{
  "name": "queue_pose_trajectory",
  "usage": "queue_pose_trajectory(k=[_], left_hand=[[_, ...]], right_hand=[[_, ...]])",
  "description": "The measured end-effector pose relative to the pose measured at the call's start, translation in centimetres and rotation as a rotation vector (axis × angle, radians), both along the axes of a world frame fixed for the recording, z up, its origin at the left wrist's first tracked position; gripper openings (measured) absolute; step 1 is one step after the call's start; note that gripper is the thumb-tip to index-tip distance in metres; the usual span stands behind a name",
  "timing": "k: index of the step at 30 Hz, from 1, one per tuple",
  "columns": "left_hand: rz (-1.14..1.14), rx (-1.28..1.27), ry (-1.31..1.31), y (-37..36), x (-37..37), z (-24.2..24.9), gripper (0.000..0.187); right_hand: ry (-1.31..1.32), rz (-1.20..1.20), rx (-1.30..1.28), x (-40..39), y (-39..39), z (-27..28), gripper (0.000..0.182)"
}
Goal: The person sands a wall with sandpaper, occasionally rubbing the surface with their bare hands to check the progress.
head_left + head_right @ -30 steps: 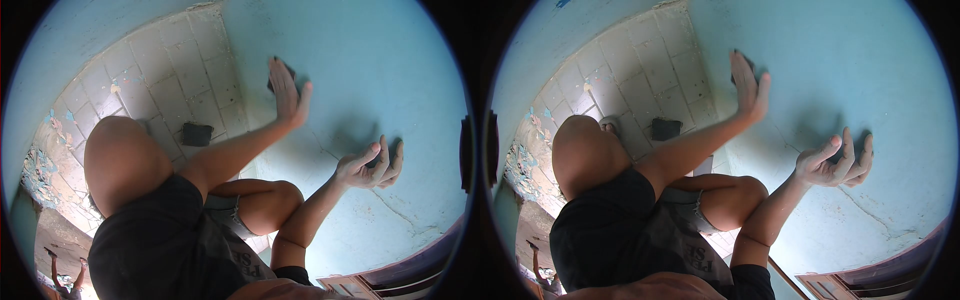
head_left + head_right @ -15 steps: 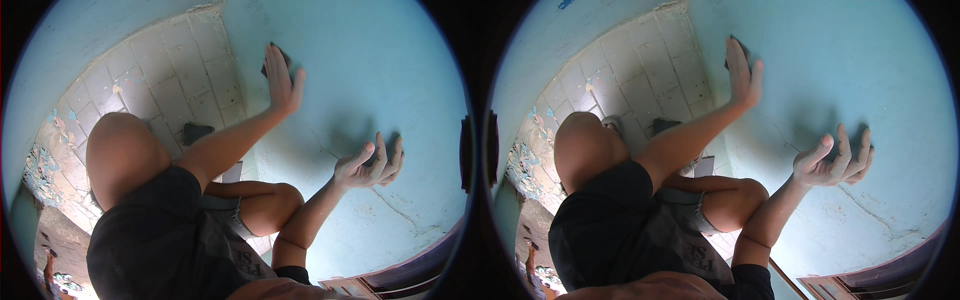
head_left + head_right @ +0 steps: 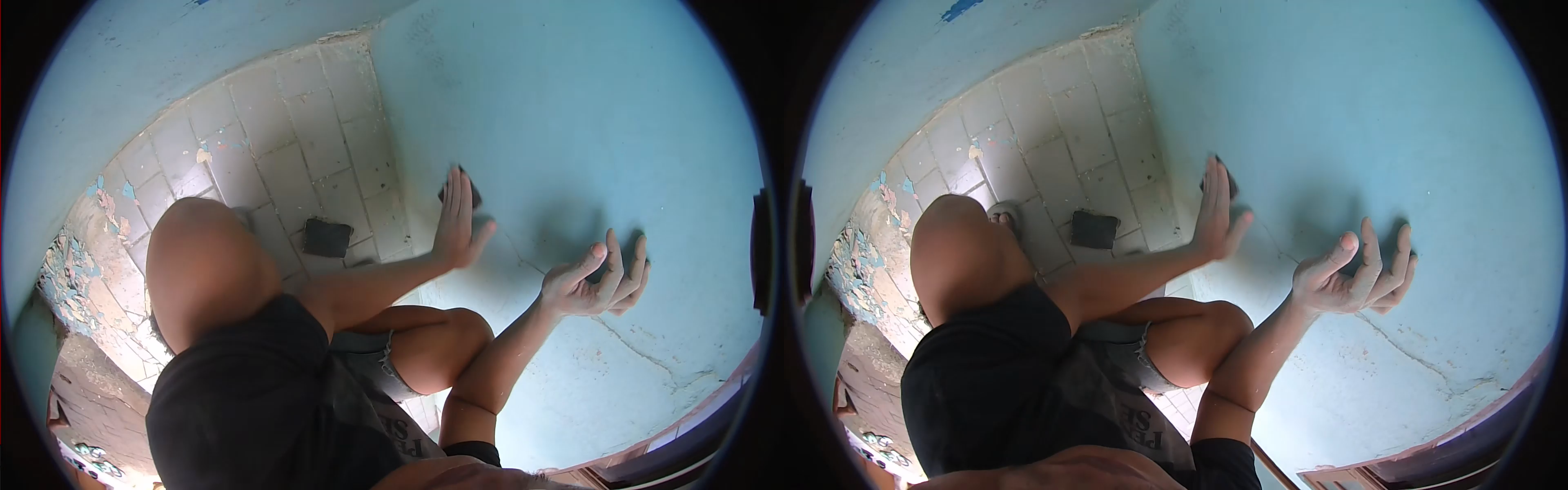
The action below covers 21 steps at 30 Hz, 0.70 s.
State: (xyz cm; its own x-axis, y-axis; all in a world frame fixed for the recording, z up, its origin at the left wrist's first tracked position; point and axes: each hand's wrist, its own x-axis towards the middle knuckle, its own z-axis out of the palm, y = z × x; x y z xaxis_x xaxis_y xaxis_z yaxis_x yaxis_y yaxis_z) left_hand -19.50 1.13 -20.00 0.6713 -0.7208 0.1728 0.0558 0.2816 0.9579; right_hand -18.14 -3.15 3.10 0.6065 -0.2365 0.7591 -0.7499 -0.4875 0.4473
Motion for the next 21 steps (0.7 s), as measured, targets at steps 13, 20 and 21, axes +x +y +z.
queue_pose_trajectory(k=[13,20,21], left_hand=[[-0.022,0.056,-0.034,-0.9,1.5,0.1,0.095],[0.150,0.105,0.087,-9.1,11.7,2.4,0.098],[0.147,0.100,0.086,-8.1,10.3,2.4,0.098]], right_hand=[[-0.070,0.052,0.060,0.1,-0.1,0.1,0.039],[-0.175,0.174,0.086,0.3,-0.1,0.4,0.040],[-0.137,0.134,0.065,0.3,0.1,0.4,0.040]])
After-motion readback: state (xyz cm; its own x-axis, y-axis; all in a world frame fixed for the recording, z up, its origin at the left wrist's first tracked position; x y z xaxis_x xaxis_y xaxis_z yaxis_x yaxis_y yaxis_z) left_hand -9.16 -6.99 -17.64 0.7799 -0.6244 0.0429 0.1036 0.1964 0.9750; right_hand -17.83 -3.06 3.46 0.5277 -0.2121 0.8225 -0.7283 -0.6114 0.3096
